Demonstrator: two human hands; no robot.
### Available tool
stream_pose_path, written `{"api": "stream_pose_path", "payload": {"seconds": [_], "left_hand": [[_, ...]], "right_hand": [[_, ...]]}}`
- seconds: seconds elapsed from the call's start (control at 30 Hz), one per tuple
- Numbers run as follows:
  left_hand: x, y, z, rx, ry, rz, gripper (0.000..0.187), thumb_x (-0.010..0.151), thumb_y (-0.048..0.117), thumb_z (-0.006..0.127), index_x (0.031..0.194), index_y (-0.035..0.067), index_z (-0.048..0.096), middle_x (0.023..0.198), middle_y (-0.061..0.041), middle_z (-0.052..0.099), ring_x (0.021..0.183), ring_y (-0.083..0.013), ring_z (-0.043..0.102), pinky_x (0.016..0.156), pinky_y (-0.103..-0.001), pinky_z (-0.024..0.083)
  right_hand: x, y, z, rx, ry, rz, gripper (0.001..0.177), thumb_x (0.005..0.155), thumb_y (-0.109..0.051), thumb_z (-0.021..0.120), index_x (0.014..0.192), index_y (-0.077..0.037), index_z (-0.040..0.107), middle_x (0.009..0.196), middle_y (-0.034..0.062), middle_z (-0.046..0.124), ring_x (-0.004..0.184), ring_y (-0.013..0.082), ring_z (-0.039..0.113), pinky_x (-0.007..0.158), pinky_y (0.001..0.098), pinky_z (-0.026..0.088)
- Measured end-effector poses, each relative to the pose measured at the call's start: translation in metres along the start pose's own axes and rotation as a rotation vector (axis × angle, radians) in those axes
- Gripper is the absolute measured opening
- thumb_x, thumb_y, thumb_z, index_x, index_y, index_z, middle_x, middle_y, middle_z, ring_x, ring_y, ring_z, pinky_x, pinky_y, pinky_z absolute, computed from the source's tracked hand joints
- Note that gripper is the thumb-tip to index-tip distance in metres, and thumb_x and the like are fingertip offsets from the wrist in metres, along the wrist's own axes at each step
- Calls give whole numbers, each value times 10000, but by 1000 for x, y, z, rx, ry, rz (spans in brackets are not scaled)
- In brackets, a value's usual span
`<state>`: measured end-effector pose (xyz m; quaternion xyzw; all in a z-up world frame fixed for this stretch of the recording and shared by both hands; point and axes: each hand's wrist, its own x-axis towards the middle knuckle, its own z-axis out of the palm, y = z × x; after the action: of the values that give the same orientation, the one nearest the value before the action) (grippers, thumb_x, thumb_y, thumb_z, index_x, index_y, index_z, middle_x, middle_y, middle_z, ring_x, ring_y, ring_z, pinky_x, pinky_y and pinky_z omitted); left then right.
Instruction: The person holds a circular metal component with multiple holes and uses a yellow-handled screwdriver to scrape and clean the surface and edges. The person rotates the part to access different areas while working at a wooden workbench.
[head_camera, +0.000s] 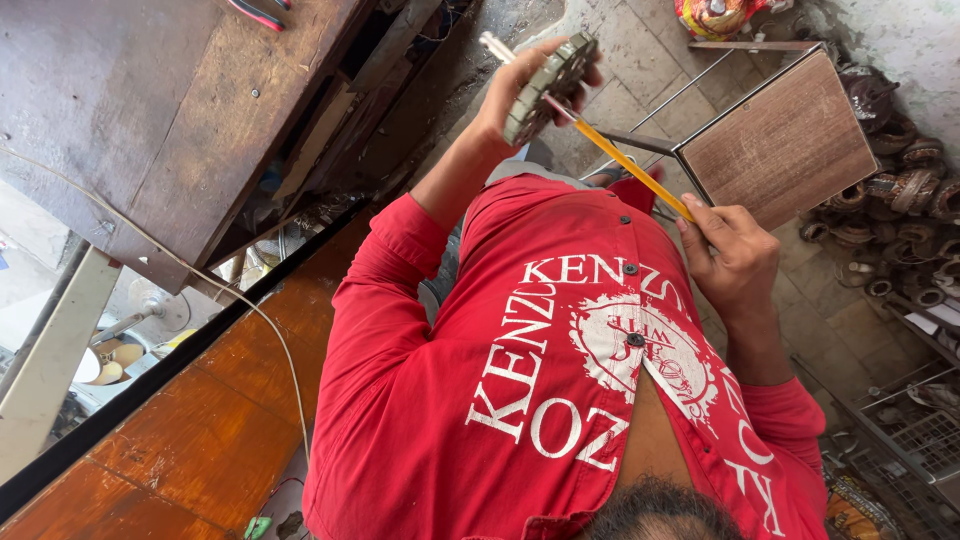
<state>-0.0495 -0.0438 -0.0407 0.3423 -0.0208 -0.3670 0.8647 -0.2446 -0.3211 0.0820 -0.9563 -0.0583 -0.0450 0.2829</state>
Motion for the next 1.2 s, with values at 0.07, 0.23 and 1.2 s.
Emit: {"api": "stream_pose_path", "payload": {"seconds": [0.07, 0.23, 1.2], "left_hand": [[3, -2, -10, 198, 132, 104, 476, 984, 250, 480, 1339, -30, 632, 1130, -175, 725, 880, -201, 669, 760, -308, 566], [0, 0, -25, 544, 327, 371, 388, 948, 100, 536, 1293, -35, 651, 1148, -139, 712, 1032, -183, 639, 939, -313, 520], [-27, 32, -17, 1415, 610, 574, 327, 861, 226, 745, 1123, 50, 659, 971, -197, 686, 909, -404, 671, 793, -488, 516]], "right_hand": [[-3, 3, -2, 44, -7, 7, 290, 1022, -98, 810, 1305, -81, 752, 1039, 114, 728, 842, 243, 719, 729, 346, 562], [-12, 13, -9, 43, -26, 13, 301, 1014, -90, 815, 1309, -81, 753, 1028, 125, 734, 844, 250, 722, 717, 346, 555], [-26, 18, -17, -371, -36, -102, 237, 1031, -135, 842, 1265, -138, 807, 977, 59, 696, 777, 237, 682, 684, 346, 531]]}}
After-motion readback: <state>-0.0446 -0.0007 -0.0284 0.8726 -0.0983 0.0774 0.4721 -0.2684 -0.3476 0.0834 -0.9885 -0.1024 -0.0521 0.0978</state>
